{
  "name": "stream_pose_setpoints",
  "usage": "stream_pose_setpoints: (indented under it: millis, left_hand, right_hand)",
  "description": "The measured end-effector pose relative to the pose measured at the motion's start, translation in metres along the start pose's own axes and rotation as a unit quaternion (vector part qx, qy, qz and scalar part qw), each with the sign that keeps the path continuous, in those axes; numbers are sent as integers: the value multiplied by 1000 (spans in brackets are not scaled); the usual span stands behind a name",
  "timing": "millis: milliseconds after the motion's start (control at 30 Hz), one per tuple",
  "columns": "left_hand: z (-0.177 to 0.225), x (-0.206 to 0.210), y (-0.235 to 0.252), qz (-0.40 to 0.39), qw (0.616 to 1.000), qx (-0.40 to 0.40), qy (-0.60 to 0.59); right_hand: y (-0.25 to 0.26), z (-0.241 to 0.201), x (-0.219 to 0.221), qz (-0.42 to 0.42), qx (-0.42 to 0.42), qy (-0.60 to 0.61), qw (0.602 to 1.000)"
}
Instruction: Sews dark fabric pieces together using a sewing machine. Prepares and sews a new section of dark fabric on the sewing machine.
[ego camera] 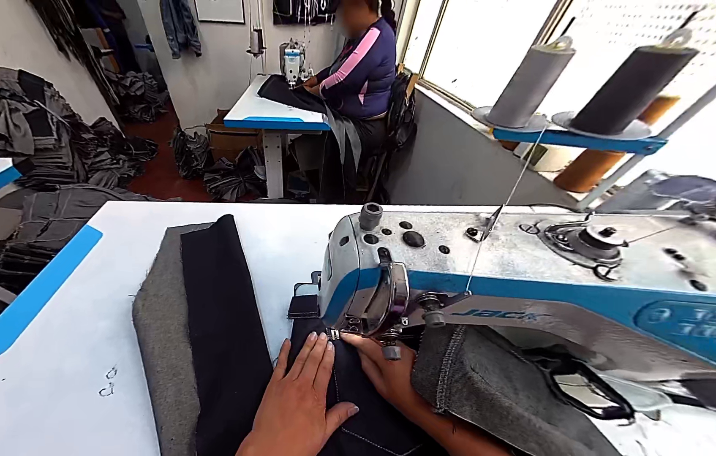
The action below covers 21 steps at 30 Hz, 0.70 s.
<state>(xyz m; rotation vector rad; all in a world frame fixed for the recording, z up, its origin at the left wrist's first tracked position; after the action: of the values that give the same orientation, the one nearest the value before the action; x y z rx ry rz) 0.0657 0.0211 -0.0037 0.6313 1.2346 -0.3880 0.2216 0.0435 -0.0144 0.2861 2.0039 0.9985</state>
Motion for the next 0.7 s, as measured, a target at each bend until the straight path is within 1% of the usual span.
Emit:
stream_pose_setpoints:
  millis: [67,100,133,200,267,333,467,533,700]
  left_hand:
    - [6,-1,-6,-53,998,8,-15]
    - [12,-2,-13,-55,998,21,-18]
    - [20,-4,-21,-33,999,39,-15]
    - [35,-5,-41,-9,998,65,0]
    - [42,-4,-55,2,997,73,13]
    - [44,-4,-58,30,996,83,6]
    - [46,-8,-60,70,992,101,-42]
    - [44,-10,-60,78,989,102,-74]
    - [42,-12,-61,81,988,94,-87]
  right_hand:
    - [2,-2,-4,-18,-1,15,1000]
    - [1,-10,-9,-23,1,11,1000]
    - [-1,-23,-17,-53,12,7,998]
    - [-15,-55,-36,-174,37,11,984]
    - [-39,-67,-44,-214,20,30,976]
    - [-51,-56,-49,-216,-2,63,974]
    - [-52,-46,-51,-207,-49,70,975]
    - [-51,-46,-51,-207,-57,57,975]
    - [-54,-46,-49,-209,-53,39,976]
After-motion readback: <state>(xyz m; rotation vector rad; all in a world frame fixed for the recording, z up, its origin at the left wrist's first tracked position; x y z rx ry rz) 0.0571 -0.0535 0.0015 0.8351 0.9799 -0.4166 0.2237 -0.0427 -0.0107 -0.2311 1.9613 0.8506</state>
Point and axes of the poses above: each hand's wrist, its own y-axis towards the middle knuckle, its own x-axis out of the palm, z = x × y, the point moved 7 cm from there along y, towards the middle knuckle
